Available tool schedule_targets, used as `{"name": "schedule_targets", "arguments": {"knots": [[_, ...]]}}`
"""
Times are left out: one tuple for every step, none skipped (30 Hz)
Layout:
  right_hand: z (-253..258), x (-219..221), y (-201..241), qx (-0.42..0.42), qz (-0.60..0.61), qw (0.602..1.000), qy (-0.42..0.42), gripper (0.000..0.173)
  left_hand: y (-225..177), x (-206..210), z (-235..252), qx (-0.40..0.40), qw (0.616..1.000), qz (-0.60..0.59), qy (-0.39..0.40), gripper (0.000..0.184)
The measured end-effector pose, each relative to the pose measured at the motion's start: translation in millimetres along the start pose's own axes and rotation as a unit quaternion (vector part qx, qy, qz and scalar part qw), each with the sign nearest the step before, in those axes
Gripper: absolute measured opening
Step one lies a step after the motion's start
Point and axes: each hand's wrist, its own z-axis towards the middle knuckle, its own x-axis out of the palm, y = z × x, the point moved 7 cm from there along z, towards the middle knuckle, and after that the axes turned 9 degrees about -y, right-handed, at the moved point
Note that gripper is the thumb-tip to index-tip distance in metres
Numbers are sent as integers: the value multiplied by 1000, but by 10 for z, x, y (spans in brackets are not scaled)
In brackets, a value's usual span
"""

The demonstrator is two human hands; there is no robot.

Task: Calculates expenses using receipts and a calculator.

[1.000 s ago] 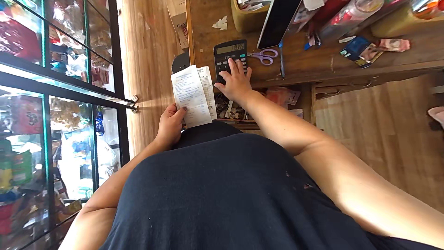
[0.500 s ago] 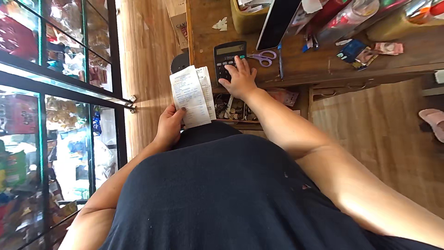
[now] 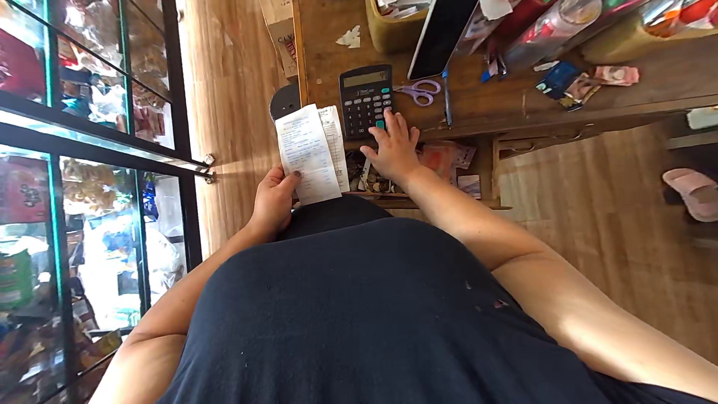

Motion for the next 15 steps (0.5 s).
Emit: {"name": "schedule_targets", "arguments": {"knots": [[5,20,-17,4,-6,1000,7,55,-1,-6,-1,0,1000,0,-3,20],[18,30,-22,8,-12,1000,13,55,-4,-11,-3,0,1000,1,-4,20],[42,25,-14,12,-14,1000,17,55,-7,-17,-6,0,1000,0,-3,20],[75,8,-1,16,-15,1000,17,54,-12,-22,-12,0,1000,0,-3,21],[116,-20,15,19,-12,1000,12,53,-15,-25,-17,0,1000,1,-4,21],[165,-53,36,20,-9,1000,5,51,-20,-25,-21,0,1000,0,-6,21],[220,-77,62,18,-3,1000,-2,51,-24,-30,-24,1,1000,-2,-9,21],[274,-87,95,12,2,1000,-10,51,-27,-37,-28,0,1000,-3,-12,21],[320,-86,141,4,8,1000,-12,52,-29,-46,-33,0,1000,-2,-14,21],[363,-78,192,-5,11,1000,-10,53,-31,-52,-38,-1,1000,0,-15,22],[402,-61,240,-10,11,1000,-3,55,-32,-57,-44,0,1000,4,-17,22],[439,-34,282,-14,10,1000,4,57,-34,-58,-49,1,1000,9,-18,22],[476,-3,315,-16,5,1000,12,59,-34,-62,-50,3,1000,11,-19,22],[508,29,341,-16,-3,1000,20,61,-33,-70,-49,4,1000,12,-20,21],[535,62,356,-13,-10,999,28,62,-32,-82,-50,6,1000,11,-19,22]]}}
